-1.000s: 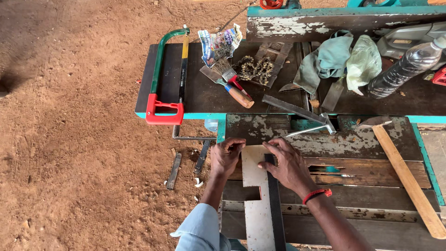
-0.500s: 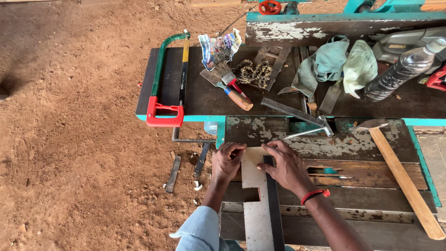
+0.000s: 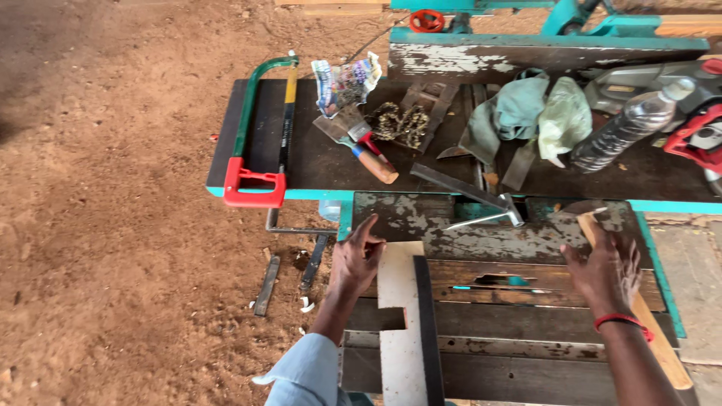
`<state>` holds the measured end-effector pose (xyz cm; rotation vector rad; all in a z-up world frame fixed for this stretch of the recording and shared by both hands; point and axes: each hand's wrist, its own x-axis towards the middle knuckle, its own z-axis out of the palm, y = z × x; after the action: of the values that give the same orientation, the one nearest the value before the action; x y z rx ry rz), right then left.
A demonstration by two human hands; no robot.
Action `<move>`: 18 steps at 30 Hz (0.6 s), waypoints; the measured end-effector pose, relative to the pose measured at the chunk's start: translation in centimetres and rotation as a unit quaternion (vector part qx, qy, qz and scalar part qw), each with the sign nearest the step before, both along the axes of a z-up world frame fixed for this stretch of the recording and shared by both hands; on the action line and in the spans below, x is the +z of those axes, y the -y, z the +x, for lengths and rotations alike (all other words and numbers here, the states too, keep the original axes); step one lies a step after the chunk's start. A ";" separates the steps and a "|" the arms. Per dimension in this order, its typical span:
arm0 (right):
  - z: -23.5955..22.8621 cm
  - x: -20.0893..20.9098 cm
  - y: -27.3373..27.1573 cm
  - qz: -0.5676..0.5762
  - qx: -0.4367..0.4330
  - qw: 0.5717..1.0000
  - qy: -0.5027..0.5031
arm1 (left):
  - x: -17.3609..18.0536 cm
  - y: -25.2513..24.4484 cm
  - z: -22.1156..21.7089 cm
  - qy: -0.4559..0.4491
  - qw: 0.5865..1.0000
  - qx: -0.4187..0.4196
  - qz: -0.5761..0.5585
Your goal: The person assembles a small wooden frame by hand, using a hammer to tap a metal bracket into a pre-cut slot. They repeatedly inspect the fit of the bracket and the frame, turning the piece over to check alignment. The person also uses a cloth to wipe the surface of the frame and a metal file to smooth the edges of the bracket.
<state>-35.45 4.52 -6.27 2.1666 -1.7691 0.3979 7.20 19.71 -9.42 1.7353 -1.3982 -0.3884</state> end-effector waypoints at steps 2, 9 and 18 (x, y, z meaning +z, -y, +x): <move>-2.7 -1.0 0.9 0.052 -0.055 0.997 0.018 | 0.5 -0.1 -0.1 0.014 1.000 -0.006 -0.003; -4.0 -0.1 1.0 0.092 -0.063 0.987 0.120 | 0.5 0.4 0.0 0.032 0.999 -0.026 0.004; 8.2 5.0 -5.0 0.337 0.043 0.833 0.437 | 0.8 0.0 -0.1 0.018 1.000 -0.022 0.006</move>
<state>-27.23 9.53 -1.30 2.8108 -2.5865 1.0631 7.14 19.67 -8.65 1.7308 -1.4654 -0.3918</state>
